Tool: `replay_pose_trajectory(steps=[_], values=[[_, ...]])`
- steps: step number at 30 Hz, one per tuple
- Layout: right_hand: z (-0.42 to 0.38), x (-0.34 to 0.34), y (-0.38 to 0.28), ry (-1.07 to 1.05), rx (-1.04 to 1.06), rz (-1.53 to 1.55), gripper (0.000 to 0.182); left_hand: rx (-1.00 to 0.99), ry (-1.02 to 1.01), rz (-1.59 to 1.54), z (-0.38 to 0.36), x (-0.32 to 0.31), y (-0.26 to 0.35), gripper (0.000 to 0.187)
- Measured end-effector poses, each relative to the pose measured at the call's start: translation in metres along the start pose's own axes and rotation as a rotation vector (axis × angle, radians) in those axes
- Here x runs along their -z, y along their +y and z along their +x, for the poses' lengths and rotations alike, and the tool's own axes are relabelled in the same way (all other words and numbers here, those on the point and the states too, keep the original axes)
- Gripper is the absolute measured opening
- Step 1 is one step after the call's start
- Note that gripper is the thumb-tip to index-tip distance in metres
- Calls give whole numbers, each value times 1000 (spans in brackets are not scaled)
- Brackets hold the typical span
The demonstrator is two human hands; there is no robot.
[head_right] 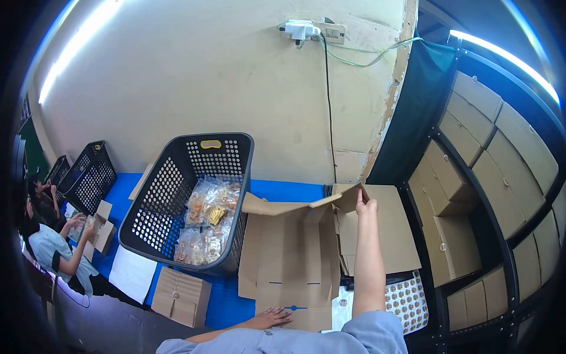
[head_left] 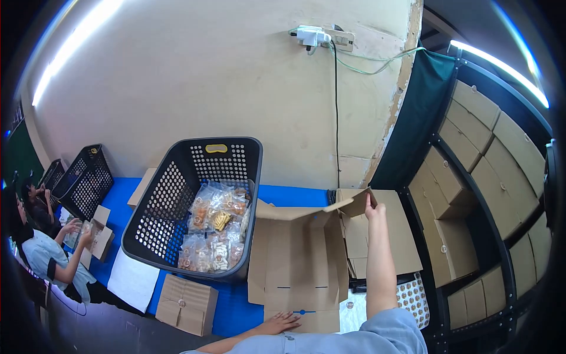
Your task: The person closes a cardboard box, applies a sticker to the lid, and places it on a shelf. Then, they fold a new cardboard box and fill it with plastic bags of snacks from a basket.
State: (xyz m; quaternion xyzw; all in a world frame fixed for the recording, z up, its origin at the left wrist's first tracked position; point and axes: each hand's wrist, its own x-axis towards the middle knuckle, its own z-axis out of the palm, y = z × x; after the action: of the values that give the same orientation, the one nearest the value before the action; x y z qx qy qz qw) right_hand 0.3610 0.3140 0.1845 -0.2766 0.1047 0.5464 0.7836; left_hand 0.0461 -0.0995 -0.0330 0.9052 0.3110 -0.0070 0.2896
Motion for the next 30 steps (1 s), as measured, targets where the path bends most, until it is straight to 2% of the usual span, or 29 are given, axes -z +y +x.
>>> replay_pose_trajectory(steps=[2,4,5,7,8,10,11,12,14,15,16,17,18,19,21,22,23,24,26,27,28,29,30], values=[[26,-11,-18,-51,-59,87,46,16,-2,-5,1,-1,1,55],[48,-30,-36,11,-468,373,49,18,16,42,-3,-1,1,55],[57,-36,-32,12,-476,368,49,26,20,39,-5,-3,1,55],[58,-51,-19,-263,-558,213,57,30,20,44,-4,-3,-1,54],[57,-52,-13,-267,-564,211,57,36,25,45,-5,-4,-2,54],[16,-57,6,-488,-377,-303,62,43,43,34,-6,-4,2,53],[12,-52,14,-620,-266,-465,67,48,50,33,-6,-2,4,53],[8,-48,19,-627,-271,-469,67,74,9,19,-5,3,5,52],[2,-34,23,-721,-55,-1054,73,105,-28,-1,-4,5,5,51],[15,-23,23,-772,-95,-1152,81,103,57,-82,-6,2,4,48],[16,-11,24,-770,-96,-1155,81,99,140,-162,-7,1,4,45],[18,3,23,-759,-94,-1336,79,95,138,-166,-8,2,1,45],[19,18,21,-744,-91,-1517,78,157,250,-268,-11,10,-2,42],[34,41,22,-697,-133,-1570,75,222,362,-373,-15,18,-4,39],[43,80,24,-547,-153,-1754,67,283,705,-9,-28,44,-7,39],[38,97,29,-440,-128,-1881,62,415,781,7,-33,59,-8,39],[31,116,33,-432,-133,-1879,62,547,853,26,-36,72,-9,39],[21,136,38,-491,51,-1901,54,544,846,25,-37,78,-15,39],[3,171,46,-608,427,-1918,39,768,944,-128,-34,84,-29,39],[0,187,48,-603,428,-1917,39,793,901,-197,-32,91,-23,40],[-1,203,51,-686,559,-1911,38,790,897,-197,-29,90,-22,40],[1,217,53,-765,688,-1901,37,790,951,-181,-25,89,-21,41],[-11,220,53,-754,683,-1904,37,789,1004,-166,-22,86,-19,43]])
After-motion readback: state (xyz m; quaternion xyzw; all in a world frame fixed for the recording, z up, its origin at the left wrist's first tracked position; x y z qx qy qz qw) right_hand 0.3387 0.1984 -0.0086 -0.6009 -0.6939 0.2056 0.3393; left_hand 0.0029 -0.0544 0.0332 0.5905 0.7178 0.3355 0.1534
